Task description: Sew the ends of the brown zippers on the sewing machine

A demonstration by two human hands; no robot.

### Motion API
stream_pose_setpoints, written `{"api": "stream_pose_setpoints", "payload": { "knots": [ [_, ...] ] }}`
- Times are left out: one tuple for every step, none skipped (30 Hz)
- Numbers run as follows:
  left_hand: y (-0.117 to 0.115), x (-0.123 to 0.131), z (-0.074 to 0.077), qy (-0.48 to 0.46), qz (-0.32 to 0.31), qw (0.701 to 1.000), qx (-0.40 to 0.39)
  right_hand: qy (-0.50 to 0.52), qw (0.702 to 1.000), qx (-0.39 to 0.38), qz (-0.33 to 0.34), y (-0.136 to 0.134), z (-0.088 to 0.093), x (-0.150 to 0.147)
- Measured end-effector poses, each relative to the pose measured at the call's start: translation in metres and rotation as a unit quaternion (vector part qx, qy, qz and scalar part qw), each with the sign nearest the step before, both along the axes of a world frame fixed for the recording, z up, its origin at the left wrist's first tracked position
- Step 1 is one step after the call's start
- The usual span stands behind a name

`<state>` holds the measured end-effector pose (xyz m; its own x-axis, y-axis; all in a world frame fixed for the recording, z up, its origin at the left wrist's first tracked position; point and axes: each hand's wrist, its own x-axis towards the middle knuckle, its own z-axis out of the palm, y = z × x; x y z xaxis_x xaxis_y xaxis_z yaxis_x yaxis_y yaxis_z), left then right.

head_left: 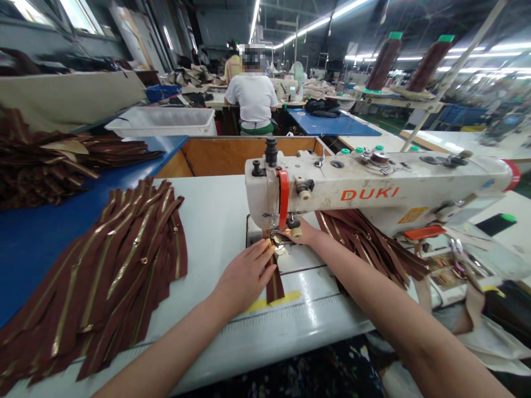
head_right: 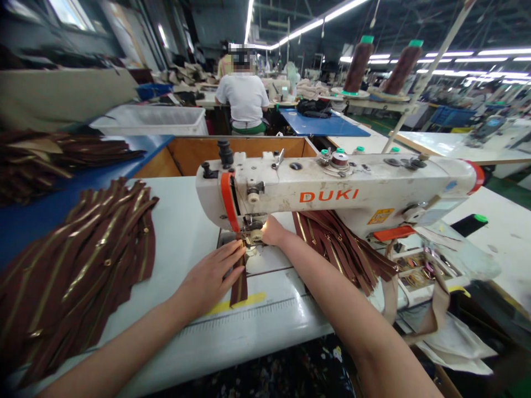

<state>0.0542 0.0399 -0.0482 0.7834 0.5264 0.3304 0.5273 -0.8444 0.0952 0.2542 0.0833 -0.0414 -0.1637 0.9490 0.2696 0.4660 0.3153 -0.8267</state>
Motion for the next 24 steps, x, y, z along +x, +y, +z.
{"api": "stream_pose_setpoints", "payload": {
  "knots": [
    [0.0,0.0001,-0.0001,-0.003,0.002,1.0,0.0,-0.002,1.0,-0.003,0.005,-0.0004,0.0004,0.0],
    [0.0002,0.0003,-0.0003,-0.006,0.004,1.0,-0.002,-0.005,1.0,-0.005,0.009,-0.0008,0.0005,0.0001],
    [0.0007,0.0005,-0.0004,-0.008,0.005,1.0,-0.005,-0.008,1.0,-0.007,0.012,-0.0013,0.0005,0.0003],
    [0.0012,0.0007,-0.0006,-0.009,0.005,1.0,-0.008,-0.011,1.0,-0.008,0.013,-0.0016,0.0001,0.0007],
    [0.0019,0.0008,-0.001,-0.009,0.005,1.0,-0.012,-0.014,1.0,-0.009,0.013,-0.0018,-0.0004,0.0012],
    [0.0027,0.0008,-0.0013,-0.008,0.005,1.0,-0.015,-0.018,1.0,-0.011,0.013,-0.0016,-0.0013,0.0018],
    [0.0035,0.0008,-0.0018,-0.008,0.004,1.0,-0.016,-0.022,1.0,-0.012,0.012,-0.0011,-0.0023,0.0025],
    [0.0043,0.0009,-0.0022,-0.009,0.003,1.0,-0.017,-0.025,1.0,-0.014,0.01,-0.0002,-0.0035,0.0033],
    [0.005,0.0009,-0.0027,-0.011,0.001,1.0,-0.018,-0.029,0.999,-0.016,0.008,0.001,-0.0048,0.004],
    [0.0056,0.001,-0.0031,-0.014,-0.001,1.0,-0.019,-0.033,0.999,-0.018,0.006,0.0023,-0.006,0.0046],
    [0.0061,0.0011,-0.0035,-0.018,-0.002,1.0,-0.021,-0.036,0.999,-0.02,0.003,0.0036,-0.0071,0.0051],
    [0.0064,0.0012,-0.0037,-0.023,-0.004,0.999,-0.024,-0.038,0.999,-0.021,0.002,0.0047,-0.0079,0.0054],
    [0.0065,0.0013,-0.0038,-0.027,-0.005,0.999,-0.027,-0.039,0.999,-0.022,0.0,0.0055,-0.0084,0.0054],
    [0.0064,0.0015,-0.0038,-0.031,-0.006,0.999,-0.029,-0.04,0.999,-0.022,0.0,0.0059,-0.0084,0.0052],
    [0.0062,0.0016,-0.0037,-0.033,-0.006,0.999,-0.03,-0.039,0.999,-0.021,0.0,0.0057,-0.008,0.0048],
    [0.0059,0.0017,-0.0034,-0.034,-0.005,0.999,-0.03,-0.038,0.999,-0.019,0.0,0.005,-0.0072,0.0041],
    [0.0055,0.0018,-0.0029,-0.033,-0.004,0.999,-0.028,-0.036,0.999,-0.016,0.001,0.004,-0.0062,0.0032],
    [0.0051,0.0018,-0.0025,-0.031,-0.003,0.999,-0.025,-0.033,0.999,-0.013,0.002,0.0027,-0.0051,0.0023],
    [0.0048,0.0018,-0.002,-0.028,-0.001,0.999,-0.021,-0.029,1.0,-0.01,0.003,0.0013,-0.004,0.0014],
    [0.0045,0.0018,-0.0015,-0.024,0.001,1.0,-0.019,-0.026,1.0,-0.007,0.002,0.0001,-0.003,0.0006],
    [0.0042,0.0016,-0.0011,-0.02,0.004,1.0,-0.018,-0.023,1.0,-0.004,0.001,-0.0009,-0.0023,0.0],
    [0.0041,0.0015,-0.0008,-0.018,0.007,1.0,-0.019,-0.021,1.0,-0.002,0.0,-0.0015,-0.0019,-0.0005],
    [0.0039,0.0013,-0.0006,-0.017,0.009,1.0,-0.021,-0.02,1.0,0.0,-0.002,-0.0018,-0.0018,-0.0006],
    [0.0038,0.0012,-0.0005,-0.017,0.01,1.0,-0.024,-0.018,1.0,0.001,-0.004,-0.0017,-0.0021,-0.0007]
  ]
}}
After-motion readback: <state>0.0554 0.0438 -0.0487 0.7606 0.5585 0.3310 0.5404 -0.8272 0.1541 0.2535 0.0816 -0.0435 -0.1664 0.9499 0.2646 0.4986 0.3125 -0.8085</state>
